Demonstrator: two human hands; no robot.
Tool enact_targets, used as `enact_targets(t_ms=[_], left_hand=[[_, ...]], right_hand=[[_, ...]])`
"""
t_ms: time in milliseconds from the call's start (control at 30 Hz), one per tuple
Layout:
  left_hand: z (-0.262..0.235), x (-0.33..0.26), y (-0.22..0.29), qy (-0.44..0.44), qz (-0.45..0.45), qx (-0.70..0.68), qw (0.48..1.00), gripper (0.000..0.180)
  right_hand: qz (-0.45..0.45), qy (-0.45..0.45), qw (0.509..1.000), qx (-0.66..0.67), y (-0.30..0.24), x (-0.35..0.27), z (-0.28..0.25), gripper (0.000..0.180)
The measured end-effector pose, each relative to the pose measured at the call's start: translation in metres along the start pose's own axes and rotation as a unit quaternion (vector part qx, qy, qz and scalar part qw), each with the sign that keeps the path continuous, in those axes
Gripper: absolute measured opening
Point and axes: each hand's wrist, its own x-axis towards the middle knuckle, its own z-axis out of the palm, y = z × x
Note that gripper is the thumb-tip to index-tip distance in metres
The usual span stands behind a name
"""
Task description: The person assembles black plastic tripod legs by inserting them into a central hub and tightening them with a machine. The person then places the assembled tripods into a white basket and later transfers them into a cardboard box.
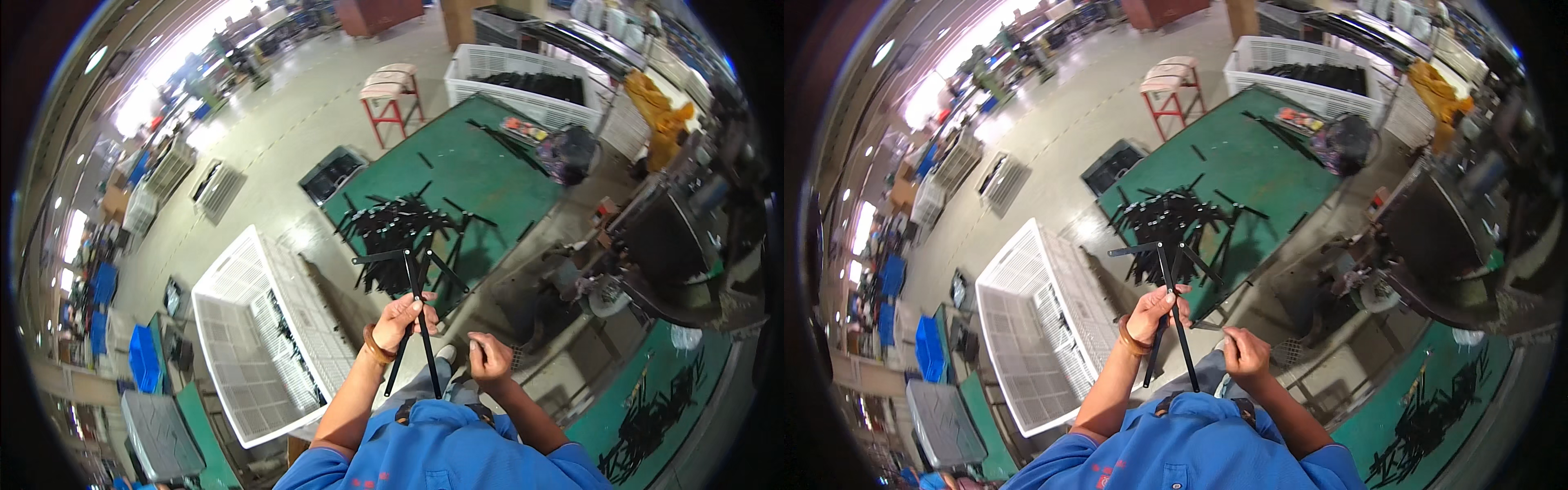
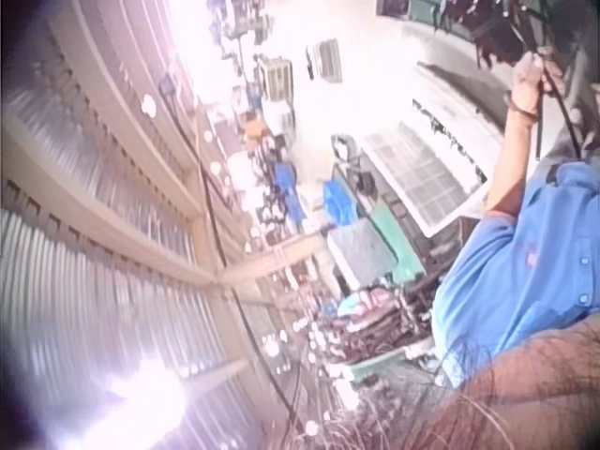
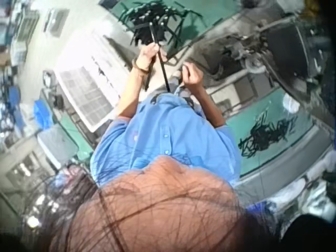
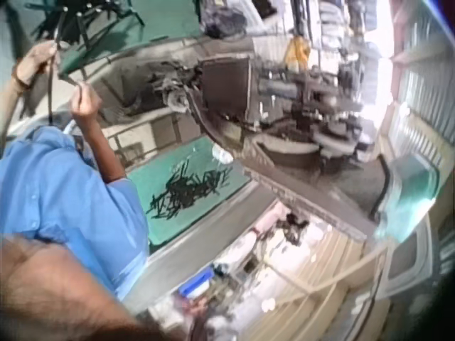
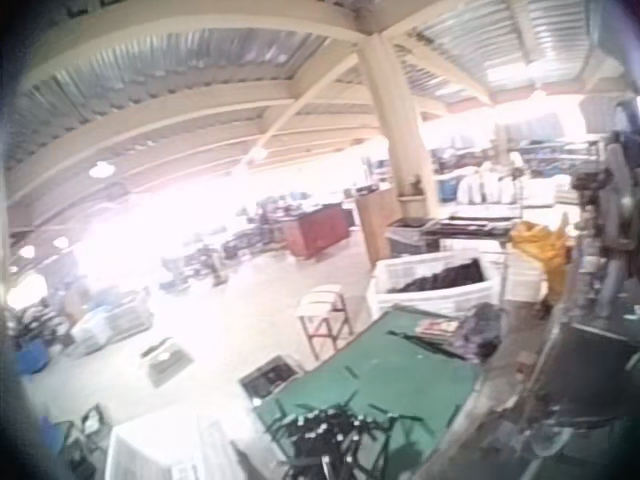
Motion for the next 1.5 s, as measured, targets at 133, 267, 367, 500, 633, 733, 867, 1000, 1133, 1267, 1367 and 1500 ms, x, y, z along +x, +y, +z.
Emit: enact_targets(t_ms=[133,267,367,500,633,733,867,1000,1133,1267,1367,1500], left_hand=[[-0.005,-0.040,0.008,0.036,0.031,0.032,0.998,0.036],[-0.004,-0.052,0.022,0.048,0.049,0.032,0.997,0.037],[-0.022,-0.047,0.025,0.033,0.067,0.036,0.997,0.037],[-0.051,-0.025,0.040,0.017,0.065,0.041,0.997,0.035],[-0.090,0.003,0.064,-0.015,0.050,0.017,0.998,0.035],[-0.135,0.035,0.082,-0.042,0.032,0.020,0.998,0.035],[-0.191,0.082,0.108,-0.087,0.003,0.007,0.996,0.036],[-0.242,0.123,0.129,-0.090,-0.044,0.078,0.992,0.033],[-0.288,0.168,0.119,-0.069,-0.098,0.080,0.990,0.029],[-0.343,0.233,0.056,0.040,-0.008,0.309,0.950,0.041],[-0.370,0.262,0.013,0.137,0.095,0.563,0.810,0.056],[-0.361,0.254,-0.003,0.129,0.104,0.632,0.757,0.060]], right_hand=[[-0.017,-0.054,0.998,0.034,-0.006,0.009,0.013,0.013],[-0.021,-0.078,0.995,0.057,-0.019,0.016,0.031,0.015],[-0.020,-0.080,0.995,0.055,-0.019,0.019,0.045,0.015],[0.016,-0.070,0.997,0.000,0.007,0.032,0.064,0.013],[0.092,-0.034,0.994,-0.052,0.051,0.056,0.090,0.012],[0.202,-0.036,0.971,-0.126,0.112,0.066,0.116,0.017],[0.349,0.025,0.925,-0.151,0.219,0.066,0.151,0.037],[0.427,0.073,0.879,-0.200,0.257,0.076,0.183,0.050],[0.455,0.081,0.849,-0.257,0.256,0.098,0.203,0.052],[0.470,0.081,0.827,-0.298,0.246,0.116,0.218,0.055],[0.502,0.078,0.804,-0.309,0.234,0.143,0.230,0.060],[0.478,0.127,0.796,-0.349,0.233,0.143,0.248,0.065]])
